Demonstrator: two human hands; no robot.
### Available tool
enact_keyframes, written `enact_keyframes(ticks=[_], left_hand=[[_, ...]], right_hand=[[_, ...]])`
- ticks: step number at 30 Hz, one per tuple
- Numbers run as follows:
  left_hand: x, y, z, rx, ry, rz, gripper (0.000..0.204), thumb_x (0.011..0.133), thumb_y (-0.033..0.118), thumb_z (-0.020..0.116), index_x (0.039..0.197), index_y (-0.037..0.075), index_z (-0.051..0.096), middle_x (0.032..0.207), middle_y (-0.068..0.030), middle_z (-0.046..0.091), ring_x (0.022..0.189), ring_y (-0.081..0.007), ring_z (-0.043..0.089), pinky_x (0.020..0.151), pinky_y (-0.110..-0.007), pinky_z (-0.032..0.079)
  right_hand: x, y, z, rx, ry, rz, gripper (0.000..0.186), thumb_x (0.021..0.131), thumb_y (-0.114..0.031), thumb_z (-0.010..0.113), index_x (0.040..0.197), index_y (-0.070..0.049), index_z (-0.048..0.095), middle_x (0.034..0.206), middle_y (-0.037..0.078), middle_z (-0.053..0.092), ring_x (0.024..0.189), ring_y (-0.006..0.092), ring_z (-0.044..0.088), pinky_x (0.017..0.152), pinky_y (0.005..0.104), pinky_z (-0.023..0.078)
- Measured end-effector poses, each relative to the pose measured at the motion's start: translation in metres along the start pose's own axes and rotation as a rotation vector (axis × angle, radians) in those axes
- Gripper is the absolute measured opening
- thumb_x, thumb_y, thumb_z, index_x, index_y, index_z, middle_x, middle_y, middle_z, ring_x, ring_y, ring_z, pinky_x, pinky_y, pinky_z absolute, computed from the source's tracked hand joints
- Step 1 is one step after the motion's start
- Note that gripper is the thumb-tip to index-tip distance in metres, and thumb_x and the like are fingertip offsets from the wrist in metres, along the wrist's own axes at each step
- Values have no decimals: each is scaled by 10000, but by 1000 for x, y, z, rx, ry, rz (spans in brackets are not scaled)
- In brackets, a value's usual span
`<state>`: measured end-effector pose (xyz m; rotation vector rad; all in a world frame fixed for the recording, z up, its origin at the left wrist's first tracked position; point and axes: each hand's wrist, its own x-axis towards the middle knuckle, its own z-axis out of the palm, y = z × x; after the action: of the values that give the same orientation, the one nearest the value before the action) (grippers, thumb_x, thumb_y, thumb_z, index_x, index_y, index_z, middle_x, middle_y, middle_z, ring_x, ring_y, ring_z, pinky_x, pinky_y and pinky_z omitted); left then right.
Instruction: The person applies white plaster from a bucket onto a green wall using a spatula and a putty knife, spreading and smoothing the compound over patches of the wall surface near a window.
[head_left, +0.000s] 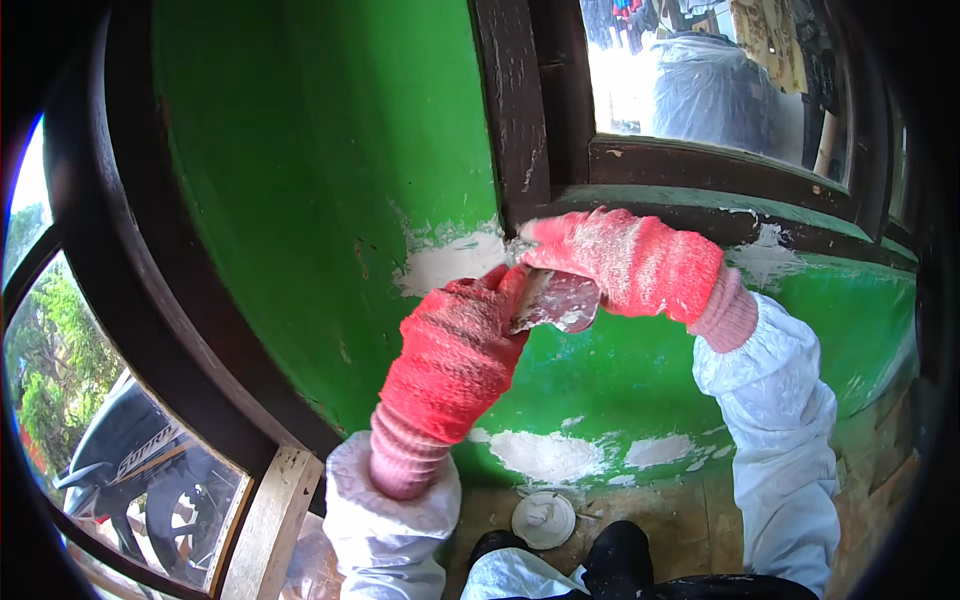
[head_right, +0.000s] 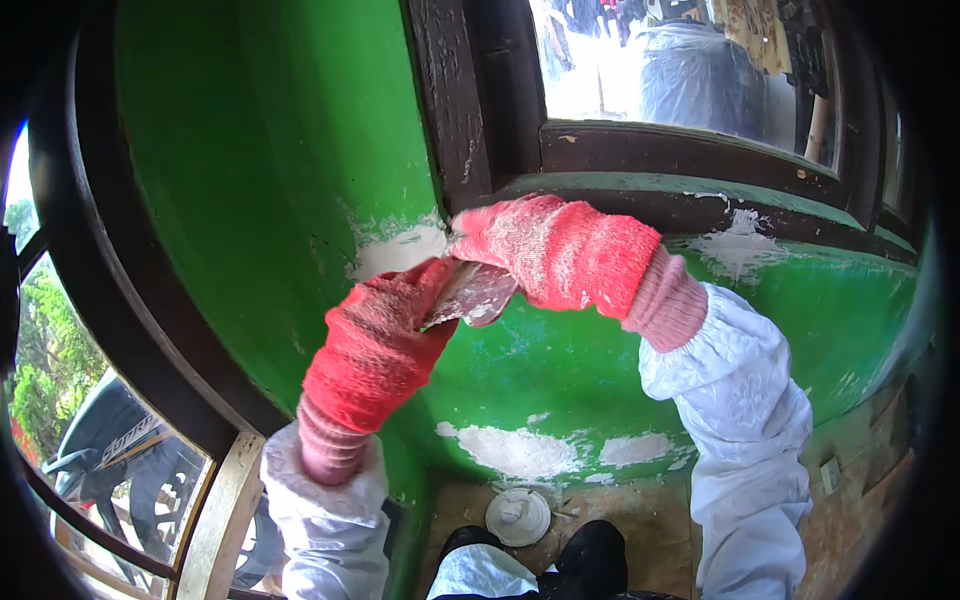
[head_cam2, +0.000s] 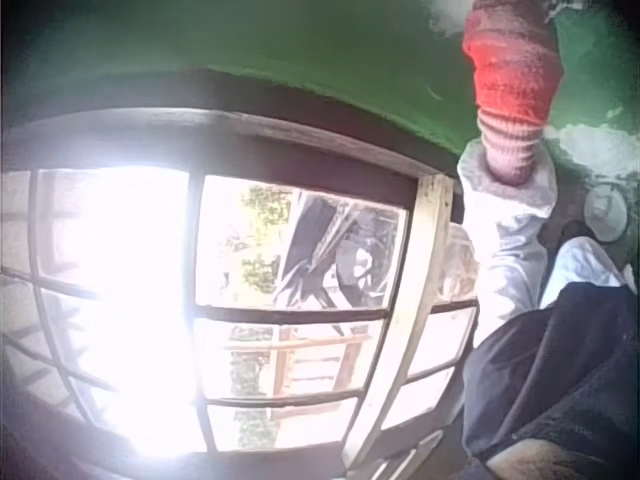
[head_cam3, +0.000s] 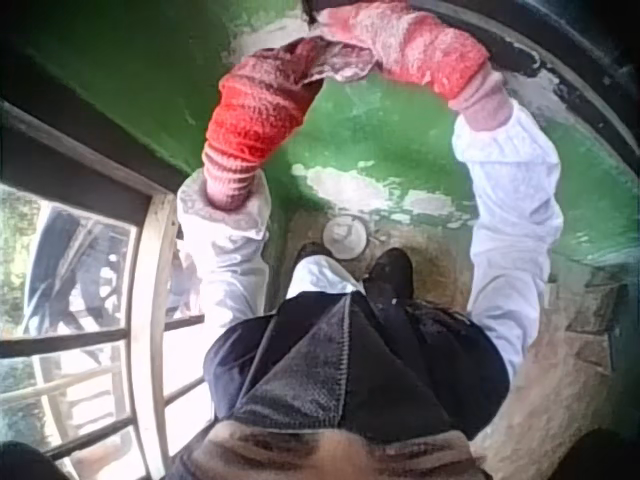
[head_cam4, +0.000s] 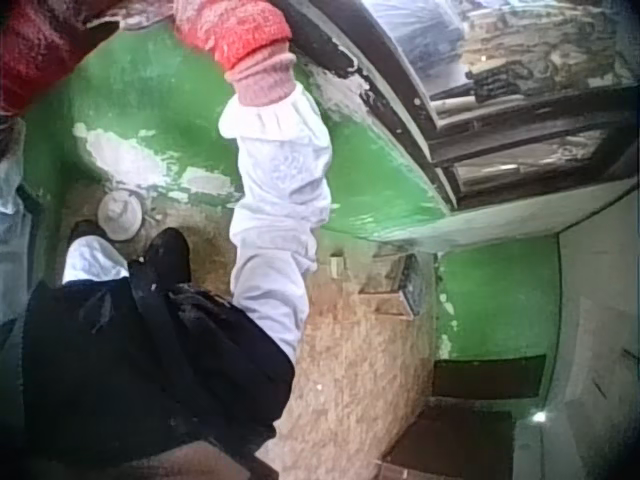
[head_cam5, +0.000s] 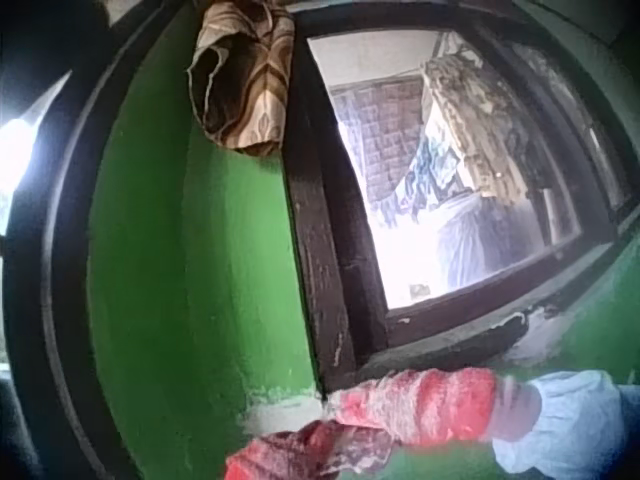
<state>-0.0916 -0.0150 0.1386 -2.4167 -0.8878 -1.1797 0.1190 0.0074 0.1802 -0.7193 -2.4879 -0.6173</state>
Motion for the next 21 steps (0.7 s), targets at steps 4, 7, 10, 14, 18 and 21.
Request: enact_keyframes(ticks=[4, 7, 10, 14, 18, 21], left_hand=[[23, -3, -27, -59, -274, -144, 527, 737, 222, 671, 1198, 38, 494, 875, -206, 608, 792, -301, 624, 701, -352, 492], [27, 7, -29, -33, -348, -154, 619, 714, 306, 704, 1214, 23, 473, 878, -194, 610, 788, -317, 617, 714, -365, 490], [8, 15, -35, 92, -172, -73, 719, 681, 394, 729, 1230, 17, 458, 1027, -180, 597, 906, -311, 598, 806, -359, 475], [-26, 23, -39, 64, 29, -241, 742, 664, 377, 751, 1230, -4, 459, 1139, -178, 559, 1026, -313, 556, 889, -361, 442], [-70, 37, -12, -389, 468, -550, 517, 736, 72, 688, 1201, -34, 491, 1167, -165, 551, 1049, -230, 551, 916, -319, 427], [-94, 46, 17, -753, 645, -817, 371, 819, -10, 574, 1180, -47, 499, 1166, -158, 550, 1052, -215, 542, 927, -314, 416]], right_hand=[[8, -2, -15, 11, -158, 44, 349, 693, -126, 645, 1037, -185, 623, 878, 81, 620, 843, 301, 585, 710, 381, 493], [11, -2, -24, -79, -259, 42, 214, 698, -120, 598, 909, -122, 635, 766, 136, 604, 761, 331, 583, 662, 401, 486], [-15, 4, -13, 68, -67, 61, 301, 699, -112, 594, 992, -162, 641, 851, 119, 611, 837, 324, 576, 708, 401, 488], [-28, 5, -17, -59, -32, 96, 381, 681, -128, 641, 1023, -294, 662, 877, 11, 637, 735, 229, 605, 616, 308, 508], [-18, -4, -33, 62, -120, 190, 369, 719, -86, 589, 1066, -203, 635, 897, 105, 623, 878, 323, 576, 758, 417, 488], [-9, 0, -36, 100, 114, 117, 339, 727, -47, 577, 1027, -184, 655, 910, 89, 631, 847, 317, 585, 723, 408, 498]])
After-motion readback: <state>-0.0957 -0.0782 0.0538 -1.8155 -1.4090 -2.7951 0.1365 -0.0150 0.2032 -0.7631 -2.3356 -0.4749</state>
